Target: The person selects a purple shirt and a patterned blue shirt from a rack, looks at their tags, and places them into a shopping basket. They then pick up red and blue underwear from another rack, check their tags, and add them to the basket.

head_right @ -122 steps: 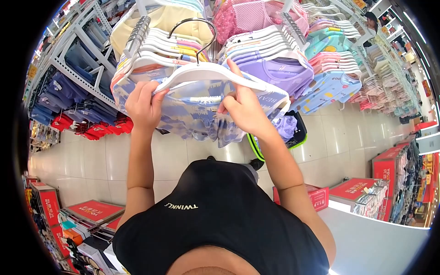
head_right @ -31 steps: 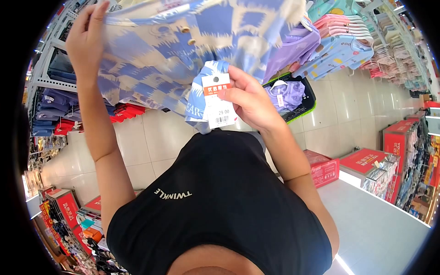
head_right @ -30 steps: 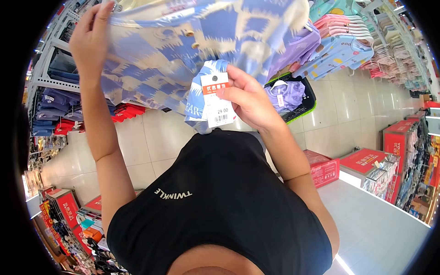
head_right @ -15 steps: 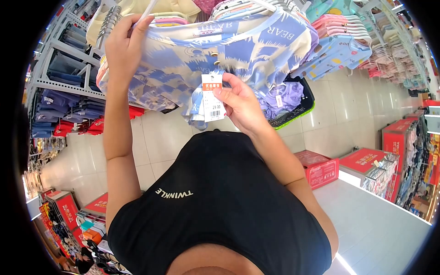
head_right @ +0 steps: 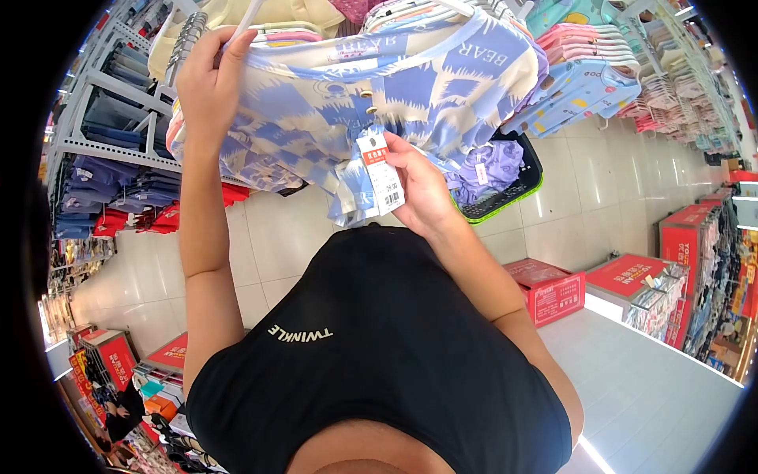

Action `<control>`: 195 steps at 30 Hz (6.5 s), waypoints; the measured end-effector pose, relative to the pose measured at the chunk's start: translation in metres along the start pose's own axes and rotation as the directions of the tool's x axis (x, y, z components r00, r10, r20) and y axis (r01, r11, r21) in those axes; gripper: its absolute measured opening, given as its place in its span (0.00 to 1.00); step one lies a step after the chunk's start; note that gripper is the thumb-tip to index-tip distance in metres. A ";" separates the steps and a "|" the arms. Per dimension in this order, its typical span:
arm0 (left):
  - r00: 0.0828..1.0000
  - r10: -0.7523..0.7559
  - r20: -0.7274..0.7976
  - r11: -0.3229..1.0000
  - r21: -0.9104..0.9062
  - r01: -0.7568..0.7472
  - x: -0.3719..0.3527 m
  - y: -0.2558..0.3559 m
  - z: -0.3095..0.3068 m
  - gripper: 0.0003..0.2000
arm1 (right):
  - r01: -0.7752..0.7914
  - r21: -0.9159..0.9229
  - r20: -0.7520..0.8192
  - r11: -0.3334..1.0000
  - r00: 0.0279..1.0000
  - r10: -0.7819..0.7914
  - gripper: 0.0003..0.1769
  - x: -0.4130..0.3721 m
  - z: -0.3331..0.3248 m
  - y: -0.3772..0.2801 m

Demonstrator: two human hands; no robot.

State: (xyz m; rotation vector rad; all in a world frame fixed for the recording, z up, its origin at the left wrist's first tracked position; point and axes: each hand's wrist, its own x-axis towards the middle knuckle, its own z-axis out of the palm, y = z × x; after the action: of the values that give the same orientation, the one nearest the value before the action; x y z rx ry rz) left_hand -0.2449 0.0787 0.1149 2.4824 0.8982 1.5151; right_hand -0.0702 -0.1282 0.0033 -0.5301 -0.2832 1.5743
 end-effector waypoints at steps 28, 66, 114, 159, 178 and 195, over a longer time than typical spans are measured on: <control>1.000 -0.011 0.026 0.999 -0.038 0.012 -0.002 0.017 0.001 0.11 | -0.045 -0.005 0.043 0.999 0.998 0.045 0.20 0.004 -0.007 0.011; 1.000 0.027 0.003 0.997 -0.072 -0.027 0.000 0.015 0.005 0.10 | -0.136 0.172 0.149 0.976 0.983 0.110 0.33 -0.005 -0.003 0.011; 0.999 0.034 0.033 0.991 -0.129 -0.030 -0.023 0.031 -0.007 0.10 | -0.159 0.004 0.278 0.987 0.948 0.152 0.48 -0.036 -0.001 0.025; 0.998 0.035 0.057 0.991 -0.133 -0.027 -0.035 0.021 0.002 0.09 | -0.211 -0.247 -0.086 0.946 0.977 0.196 0.21 -0.033 0.000 0.023; 0.988 -0.002 -0.152 0.999 -0.034 -0.004 0.005 0.016 -0.039 0.10 | -0.106 -0.976 -0.196 0.192 0.817 -0.543 0.28 -0.026 -0.112 -0.009; 0.947 -0.105 -0.304 0.995 -0.032 0.099 0.031 -0.004 -0.083 0.14 | 0.236 -0.941 0.110 0.241 0.891 -0.440 0.18 0.056 -0.113 -0.026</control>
State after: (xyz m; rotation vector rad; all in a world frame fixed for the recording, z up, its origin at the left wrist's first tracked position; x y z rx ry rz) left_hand -0.3053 0.0807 0.1793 2.1858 1.0333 1.8937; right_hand 0.0077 -0.0861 -0.0899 -1.4276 -1.1662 0.7327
